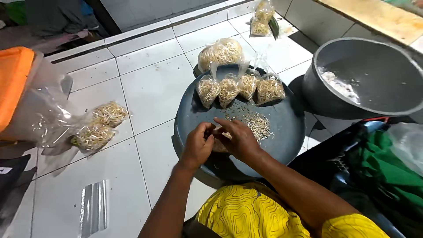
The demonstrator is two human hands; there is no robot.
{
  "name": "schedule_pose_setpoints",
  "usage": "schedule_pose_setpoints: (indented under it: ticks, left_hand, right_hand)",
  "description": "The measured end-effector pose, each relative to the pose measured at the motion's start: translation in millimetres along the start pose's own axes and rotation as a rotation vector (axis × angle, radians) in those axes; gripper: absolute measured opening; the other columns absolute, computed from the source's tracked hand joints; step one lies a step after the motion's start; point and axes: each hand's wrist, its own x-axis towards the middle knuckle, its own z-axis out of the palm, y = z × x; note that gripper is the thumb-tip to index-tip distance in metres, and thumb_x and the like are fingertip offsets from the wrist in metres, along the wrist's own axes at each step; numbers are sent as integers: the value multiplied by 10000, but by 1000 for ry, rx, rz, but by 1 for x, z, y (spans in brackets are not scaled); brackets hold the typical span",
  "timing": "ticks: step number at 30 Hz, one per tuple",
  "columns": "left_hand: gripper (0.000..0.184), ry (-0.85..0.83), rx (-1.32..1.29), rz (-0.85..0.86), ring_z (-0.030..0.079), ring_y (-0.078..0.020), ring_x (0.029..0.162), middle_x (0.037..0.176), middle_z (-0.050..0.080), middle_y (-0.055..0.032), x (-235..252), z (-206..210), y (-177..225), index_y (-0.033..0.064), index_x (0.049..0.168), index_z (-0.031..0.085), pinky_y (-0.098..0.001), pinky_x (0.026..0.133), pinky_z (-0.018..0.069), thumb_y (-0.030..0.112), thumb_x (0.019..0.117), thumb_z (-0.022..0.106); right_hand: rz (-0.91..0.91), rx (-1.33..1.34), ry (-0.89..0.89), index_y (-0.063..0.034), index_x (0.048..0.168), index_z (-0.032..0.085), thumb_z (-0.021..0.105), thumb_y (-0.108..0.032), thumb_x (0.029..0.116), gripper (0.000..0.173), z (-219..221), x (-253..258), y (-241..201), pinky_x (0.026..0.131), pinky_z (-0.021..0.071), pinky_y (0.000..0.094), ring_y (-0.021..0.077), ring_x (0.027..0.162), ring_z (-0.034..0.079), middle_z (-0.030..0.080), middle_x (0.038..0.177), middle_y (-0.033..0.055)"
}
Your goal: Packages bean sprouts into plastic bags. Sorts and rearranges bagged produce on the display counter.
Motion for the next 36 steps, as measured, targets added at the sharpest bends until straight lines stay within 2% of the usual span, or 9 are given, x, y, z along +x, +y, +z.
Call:
schedule_pose_setpoints:
  ticks: [4, 7, 12, 14, 17, 23, 30, 33, 36]
  left_hand:
    - [341, 207, -159, -124, 680, -119, 739, 951, 697, -38, -4, 23, 4, 78, 1238, 593, -302, 647, 610, 28, 908, 660]
    - [377, 287, -102, -135, 686, -110, 741, 941, 702, -30, -5, 34, 6, 80, 1266, 549, -297, 649, 610, 44, 911, 670]
    - [217, 349, 80, 21, 688, -131, 811, 960, 685, -60, -3, 40, -5, 35, 1151, 584, -326, 726, 618, 57, 946, 652]
    - [128, 345, 210, 122, 677, -145, 832, 960, 680, -73, -2, 38, -8, 29, 1065, 661, -335, 755, 607, 70, 946, 638]
    - [195, 224, 369, 161, 682, -186, 926, 1033, 677, -90, -3, 26, -4, 37, 1097, 679, -378, 829, 606, 134, 934, 635]
    - [242, -73, 620, 49, 691, -238, 885, 938, 682, -81, 1, 6, 12, 73, 982, 711, -463, 764, 593, 260, 1013, 559]
    - [268, 35, 318, 114, 616, -132, 710, 772, 614, -9, 8, 11, 3, 102, 801, 658, -354, 630, 542, 190, 1001, 504]
    - [264, 173, 195, 111, 606, -104, 786, 849, 608, -6, 8, 16, 7, 107, 755, 634, -294, 667, 538, 158, 988, 522]
    - [269, 221, 24, 99, 625, -130, 1032, 1191, 634, -54, 10, 20, 14, 79, 714, 607, -293, 811, 569, 81, 958, 494]
  right_hand:
    - [0, 47, 98, -120, 1381, 606, 778, -152, 879, 532, 8, 0, 3, 851, 584, 408, 167, 903, 684, 748, 953, -22]
    - [73, 328, 111, -64, 1274, 579, 698, -106, 908, 387, 16, 2, 11, 782, 606, 377, 160, 861, 679, 695, 973, 35]
    - [321, 899, -177, -66, 1148, 534, 619, -44, 959, 209, 2, 14, 24, 630, 544, 341, 189, 724, 623, 642, 904, 104]
    - [330, 870, -200, -63, 1167, 555, 630, -42, 956, 225, -1, 17, 25, 625, 550, 336, 186, 719, 627, 651, 897, 99]
    - [282, 744, -101, -53, 1185, 601, 699, -46, 944, 260, 3, 17, 24, 670, 607, 338, 173, 737, 673, 693, 903, 79]
    - [177, 543, -69, -82, 1176, 733, 643, -37, 981, 219, 9, 11, 15, 866, 623, 320, 103, 909, 721, 749, 1051, 30]
    - [53, 362, 5, -118, 1172, 750, 643, -110, 984, 216, 14, 1, 22, 973, 549, 376, 147, 1058, 651, 712, 1062, 16]
    - [49, 267, 37, -161, 1099, 756, 631, -267, 1000, 192, 21, -5, 26, 940, 529, 408, 180, 1064, 601, 645, 1067, 27]
    - [31, 212, 75, -151, 1029, 746, 593, -311, 998, 224, 28, -9, 27, 954, 522, 447, 208, 1117, 592, 640, 1149, 46]
